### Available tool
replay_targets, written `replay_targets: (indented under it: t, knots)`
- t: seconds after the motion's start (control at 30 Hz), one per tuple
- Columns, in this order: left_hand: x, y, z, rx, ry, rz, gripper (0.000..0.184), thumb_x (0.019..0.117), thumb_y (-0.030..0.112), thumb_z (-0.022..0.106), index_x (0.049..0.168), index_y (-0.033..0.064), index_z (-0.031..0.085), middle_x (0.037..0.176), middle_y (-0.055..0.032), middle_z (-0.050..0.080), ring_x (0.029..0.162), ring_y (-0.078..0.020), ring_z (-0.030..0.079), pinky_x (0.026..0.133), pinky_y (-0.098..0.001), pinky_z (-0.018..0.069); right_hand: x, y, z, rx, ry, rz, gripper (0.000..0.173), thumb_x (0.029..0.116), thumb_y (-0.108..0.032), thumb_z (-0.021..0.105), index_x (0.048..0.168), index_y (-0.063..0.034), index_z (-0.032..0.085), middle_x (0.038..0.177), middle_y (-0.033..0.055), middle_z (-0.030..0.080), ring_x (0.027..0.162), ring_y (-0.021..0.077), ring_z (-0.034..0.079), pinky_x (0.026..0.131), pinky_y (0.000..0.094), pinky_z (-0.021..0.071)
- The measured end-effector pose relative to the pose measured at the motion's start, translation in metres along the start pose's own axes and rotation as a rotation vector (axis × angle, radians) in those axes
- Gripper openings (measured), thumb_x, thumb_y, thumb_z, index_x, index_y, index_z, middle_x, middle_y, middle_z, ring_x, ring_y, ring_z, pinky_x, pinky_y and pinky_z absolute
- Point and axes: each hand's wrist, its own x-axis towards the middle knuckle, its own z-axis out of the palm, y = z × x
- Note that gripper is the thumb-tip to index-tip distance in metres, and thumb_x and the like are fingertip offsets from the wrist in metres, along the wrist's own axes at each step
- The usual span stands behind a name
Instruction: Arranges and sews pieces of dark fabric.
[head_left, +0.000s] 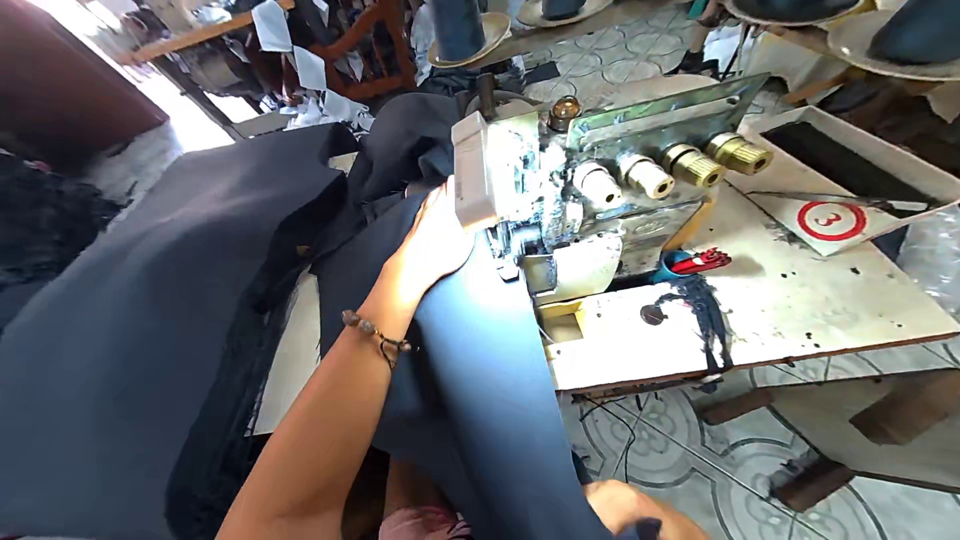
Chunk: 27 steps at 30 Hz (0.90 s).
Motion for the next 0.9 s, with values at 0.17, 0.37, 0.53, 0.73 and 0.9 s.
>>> replay_targets:
  t: [0.17,0.37,0.53,0.73,0.9]
  knots:
    - [0.061,-0.037,0.008,0.043,0.068,0.048,0.092,0.0790,0.018,0.080,0.152,-0.0108,0.032,0.155,-0.0353,0.034,0.145,-0.0476,0.034,0.119,-0.0536,0.0295,0.017,0.017,-0.007,-0.056,0.278,0.047,0.016,0.1059,-0.027,0.054,0.114,-0.0209,0.067,0.108,-0.0186,0.068,0.104,-0.0131,0.059,0.092,0.0112,0.0488]
    - [0.083,-0.034,0.005,0.242,0.311,-0.036,0.064,0.0825,-0.004,0.074,0.141,-0.0060,0.049,0.145,-0.0307,0.046,0.131,-0.0532,0.047,0.096,-0.0660,0.0463,0.055,0.019,0.006,-0.142,0.779,0.229,0.015,0.0953,-0.015,0.062,0.105,-0.0189,0.073,0.098,-0.0175,0.073,0.096,-0.0077,0.066,0.089,0.0189,0.0556]
    - [-0.079,0.003,-0.004,-0.039,0.359,-0.026,0.061,0.0977,0.031,0.068,0.139,-0.0085,0.046,0.138,-0.0306,0.053,0.120,-0.0386,0.060,0.099,-0.0520,0.0530,0.077,0.006,-0.003,-0.086,0.831,0.303,0.014,0.0965,-0.007,0.058,0.107,-0.0078,0.066,0.095,-0.0105,0.072,0.093,-0.0041,0.067,0.090,0.0202,0.0563]
    - [-0.242,-0.036,0.070,0.120,0.328,-0.144,0.036,0.0812,0.021,0.077,0.103,-0.0074,0.071,0.107,-0.0302,0.064,0.101,-0.0488,0.063,0.085,-0.0624,0.0515,0.080,0.003,-0.029,-0.002,0.550,0.304,0.014,0.1002,-0.009,0.054,0.109,-0.0116,0.065,0.095,-0.0121,0.072,0.091,-0.0028,0.068,0.088,0.0212,0.0577]
    - [-0.194,-0.049,-0.001,0.253,0.221,-0.131,0.023,0.0967,0.009,0.061,0.110,-0.0078,0.071,0.094,-0.0262,0.070,0.080,-0.0421,0.071,0.070,-0.0615,0.0571,0.110,-0.002,-0.016,0.406,0.652,0.308,0.018,0.1064,-0.013,0.042,0.117,-0.0091,0.057,0.098,-0.0004,0.074,0.090,0.0106,0.073,0.082,0.0305,0.0620]
